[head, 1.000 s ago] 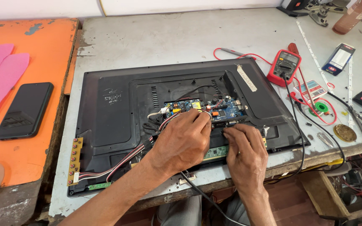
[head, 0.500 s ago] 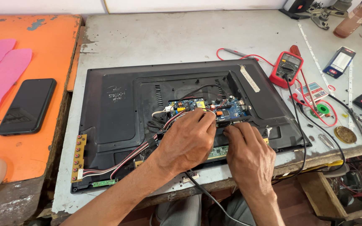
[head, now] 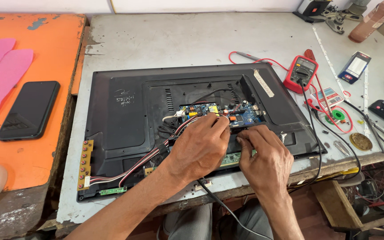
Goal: The person uses a screwdriver to tighten screws on a circuit board inside a disassembled television. They connect a power cable, plug it in, and use a remote to turn the TV on, which displays a blue screen.
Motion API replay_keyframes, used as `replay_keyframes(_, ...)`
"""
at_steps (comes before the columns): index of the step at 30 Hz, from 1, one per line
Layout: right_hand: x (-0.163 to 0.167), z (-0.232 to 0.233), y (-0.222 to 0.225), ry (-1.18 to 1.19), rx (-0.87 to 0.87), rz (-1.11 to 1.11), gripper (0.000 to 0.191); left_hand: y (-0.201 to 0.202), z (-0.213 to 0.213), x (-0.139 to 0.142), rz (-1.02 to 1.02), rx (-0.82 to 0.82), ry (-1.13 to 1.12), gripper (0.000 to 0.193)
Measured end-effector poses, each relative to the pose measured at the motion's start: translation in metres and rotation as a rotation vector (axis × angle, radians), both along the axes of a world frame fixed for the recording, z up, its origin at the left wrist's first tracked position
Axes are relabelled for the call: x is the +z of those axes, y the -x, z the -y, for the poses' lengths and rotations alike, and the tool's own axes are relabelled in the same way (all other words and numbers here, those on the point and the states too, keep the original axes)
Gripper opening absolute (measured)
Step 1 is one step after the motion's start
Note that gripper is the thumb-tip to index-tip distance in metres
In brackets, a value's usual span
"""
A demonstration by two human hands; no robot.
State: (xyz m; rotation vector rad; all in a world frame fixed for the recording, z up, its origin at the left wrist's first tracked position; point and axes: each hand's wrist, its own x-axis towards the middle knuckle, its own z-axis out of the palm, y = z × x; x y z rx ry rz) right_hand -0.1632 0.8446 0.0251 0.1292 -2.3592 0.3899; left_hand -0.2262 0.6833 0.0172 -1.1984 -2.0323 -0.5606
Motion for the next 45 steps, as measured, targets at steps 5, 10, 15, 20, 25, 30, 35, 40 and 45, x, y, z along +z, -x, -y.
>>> replay_keyframes(5, -0.002, 0.006, -0.001, -0.02, -0.046, -0.002, 0.008, -0.004, 0.004, -0.002, -0.028, 0.012, -0.002, 0.018)
replay_keyframes(10, -0.005, 0.01, -0.005, -0.051, -0.051, -0.051, 0.007, -0.009, 0.007, -0.004, -0.01, 0.007, -0.014, 0.014)
replay_keyframes(15, -0.008, 0.014, -0.009, -0.042, -0.049, -0.095, 0.005, -0.015, 0.012, -0.004, -0.003, 0.006, -0.008, 0.017)
replay_keyframes(20, -0.007, 0.013, -0.008, 0.034, -0.021, -0.057, 0.005, -0.018, 0.019, -0.002, 0.001, -0.041, -0.025, 0.026)
replay_keyframes(25, -0.009, 0.012, -0.011, 0.128, 0.02, -0.009, 0.006, -0.02, 0.02, -0.003, 0.041, -0.032, -0.057, 0.027)
replay_keyframes(30, -0.017, 0.011, -0.012, 0.234, 0.025, 0.042, 0.006, -0.018, 0.021, -0.008, 0.005, -0.015, -0.063, 0.026)
replay_keyframes(35, -0.025, 0.0, -0.009, 0.348, 0.064, -0.006, 0.006, -0.013, 0.017, -0.012, -0.004, -0.005, -0.085, 0.02)
replay_keyframes(40, -0.032, -0.005, -0.009, 0.351, 0.085, -0.024, 0.007, -0.011, 0.014, -0.015, -0.004, 0.002, -0.116, 0.015)
replay_keyframes(45, -0.032, -0.002, -0.008, 0.313, 0.086, -0.027, 0.007, -0.011, 0.011, -0.016, -0.006, 0.005, -0.118, 0.014)
